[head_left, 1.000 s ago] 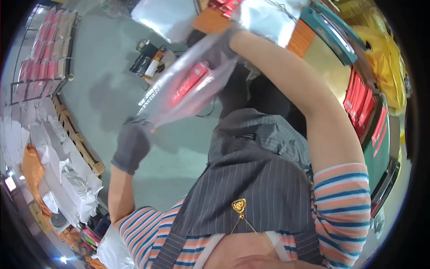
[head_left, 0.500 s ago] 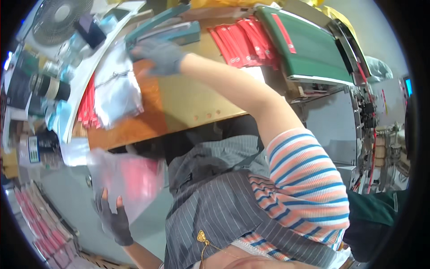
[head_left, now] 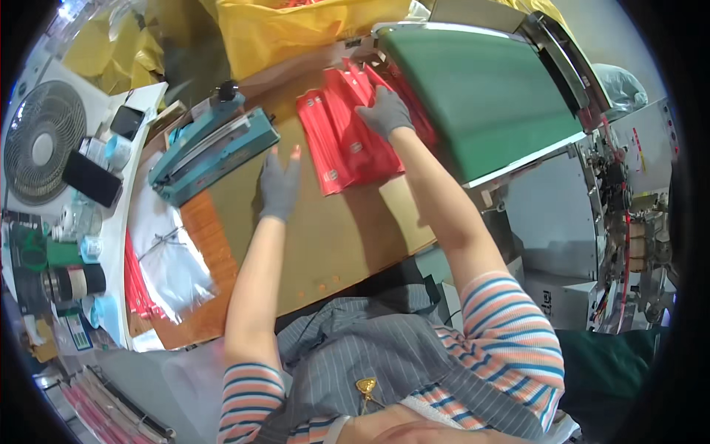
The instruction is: Bundling red incense sticks, placing them into plastic bags, and sealing the bags using a heat sealing machine.
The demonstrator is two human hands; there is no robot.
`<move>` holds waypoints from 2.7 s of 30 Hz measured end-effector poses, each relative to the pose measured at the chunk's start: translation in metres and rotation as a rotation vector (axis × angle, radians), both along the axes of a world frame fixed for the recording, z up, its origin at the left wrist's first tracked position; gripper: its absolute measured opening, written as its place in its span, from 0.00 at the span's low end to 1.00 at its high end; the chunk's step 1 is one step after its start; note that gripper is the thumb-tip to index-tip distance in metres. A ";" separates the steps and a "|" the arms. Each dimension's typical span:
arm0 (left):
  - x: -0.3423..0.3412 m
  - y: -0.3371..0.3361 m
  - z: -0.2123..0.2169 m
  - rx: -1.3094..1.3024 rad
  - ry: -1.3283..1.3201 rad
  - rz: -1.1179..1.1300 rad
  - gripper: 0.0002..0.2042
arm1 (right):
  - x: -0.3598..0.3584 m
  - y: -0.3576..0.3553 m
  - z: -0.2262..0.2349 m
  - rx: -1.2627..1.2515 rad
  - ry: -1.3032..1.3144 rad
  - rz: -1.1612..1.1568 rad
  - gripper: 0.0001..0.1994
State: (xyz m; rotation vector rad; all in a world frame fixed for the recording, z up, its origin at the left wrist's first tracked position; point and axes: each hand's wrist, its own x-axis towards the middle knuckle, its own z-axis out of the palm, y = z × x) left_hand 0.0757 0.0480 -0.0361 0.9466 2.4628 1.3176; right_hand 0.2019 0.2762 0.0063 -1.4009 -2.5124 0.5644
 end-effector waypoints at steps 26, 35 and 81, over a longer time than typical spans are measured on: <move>0.027 0.056 0.007 0.481 -1.088 0.074 0.32 | -0.003 -0.063 -0.005 -1.019 0.493 0.250 0.34; 0.027 -0.034 0.055 0.591 -0.689 -0.113 0.28 | -0.004 -0.145 0.008 -1.508 1.054 0.212 0.27; 0.040 -0.262 0.089 0.498 -0.333 0.449 0.15 | 0.009 -0.284 0.051 -1.678 0.490 0.723 0.20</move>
